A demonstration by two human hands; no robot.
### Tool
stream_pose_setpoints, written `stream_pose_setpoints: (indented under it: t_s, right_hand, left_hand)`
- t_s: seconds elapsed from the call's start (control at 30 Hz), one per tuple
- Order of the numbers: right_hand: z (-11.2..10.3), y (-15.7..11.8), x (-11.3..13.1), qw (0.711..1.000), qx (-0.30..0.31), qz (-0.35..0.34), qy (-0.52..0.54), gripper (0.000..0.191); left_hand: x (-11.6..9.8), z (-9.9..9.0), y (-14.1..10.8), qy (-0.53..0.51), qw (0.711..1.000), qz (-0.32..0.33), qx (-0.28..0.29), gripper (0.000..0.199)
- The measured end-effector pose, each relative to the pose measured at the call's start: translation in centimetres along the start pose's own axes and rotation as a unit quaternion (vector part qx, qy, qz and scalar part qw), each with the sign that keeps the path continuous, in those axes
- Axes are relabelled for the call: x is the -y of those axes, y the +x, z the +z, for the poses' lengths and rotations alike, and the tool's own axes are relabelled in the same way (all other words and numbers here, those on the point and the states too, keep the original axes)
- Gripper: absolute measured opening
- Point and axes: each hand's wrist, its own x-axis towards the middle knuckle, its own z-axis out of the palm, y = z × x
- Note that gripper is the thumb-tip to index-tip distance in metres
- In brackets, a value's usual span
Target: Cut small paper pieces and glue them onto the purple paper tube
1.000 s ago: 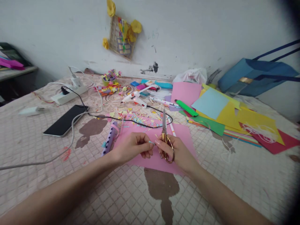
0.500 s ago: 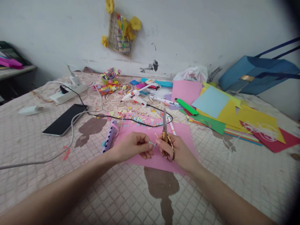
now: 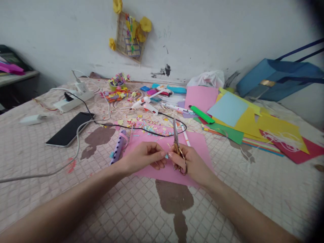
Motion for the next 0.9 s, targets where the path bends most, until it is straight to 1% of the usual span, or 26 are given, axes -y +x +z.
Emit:
stream_pose_setpoints:
  t_s: [0.1, 0.23, 0.3, 0.43, 0.53, 0.6, 0.7, 0.73, 0.8, 0.87, 0.9]
  right_hand:
    - [0.0, 0.0, 0.1, 1.0, -0.005, 0.005, 0.005, 0.026]
    - [0.2, 0.0, 0.1, 1.0, 0.018, 0.016, 0.02, 0.028]
    - [0.3, 0.0, 0.0, 1.0, 0.019, 0.013, 0.021, 0.026]
    - [0.3, 0.1, -0.1, 1.0, 0.0, 0.01, 0.02, 0.022]
    - [0.2, 0.1, 0.0, 0.999, -0.018, 0.018, 0.019, 0.021]
    - [0.1, 0.0, 0.1, 0.999, -0.015, 0.023, 0.019, 0.021]
    - [0.0, 0.0, 0.3, 0.999, 0.0, 0.035, 0.019, 0.021]
    - [-0.2, 0.0, 0.4, 0.999, -0.005, 0.033, 0.018, 0.02]
    - [-0.6, 0.1, 0.6, 0.999, -0.036, 0.015, 0.015, 0.02]
    - [-1.3, 0.4, 0.7, 0.997, -0.074, -0.003, 0.005, 0.022]
    - [-1.6, 0.5, 0.7, 0.997, -0.083, -0.006, -0.004, 0.024]
  left_hand:
    - [0.1, -0.1, 0.1, 0.021, 0.999, 0.024, -0.021, 0.025]
    - [0.2, 0.0, 0.2, 0.042, 0.996, 0.06, -0.042, 0.022]
    - [0.2, 0.1, 0.1, 0.045, 0.995, 0.07, -0.045, 0.022]
    - [0.2, 0.2, 0.0, 0.028, 0.997, 0.059, -0.046, 0.022]
    - [0.2, 0.2, 0.1, 0.024, 0.999, 0.038, -0.032, 0.021]
    - [0.2, 0.2, 0.1, 0.031, 0.998, 0.038, -0.027, 0.019]
    - [0.2, 0.1, 0.1, 0.038, 0.997, 0.049, -0.035, 0.019]
    - [0.2, 0.1, 0.1, 0.038, 0.997, 0.05, -0.039, 0.019]
    - [0.1, -0.1, 0.1, 0.032, 0.997, 0.052, -0.05, 0.019]
    - [0.0, -0.3, 0.1, 0.021, 0.996, 0.057, -0.072, 0.018]
    - [0.0, -0.4, 0.2, 0.014, 0.995, 0.059, -0.085, 0.018]
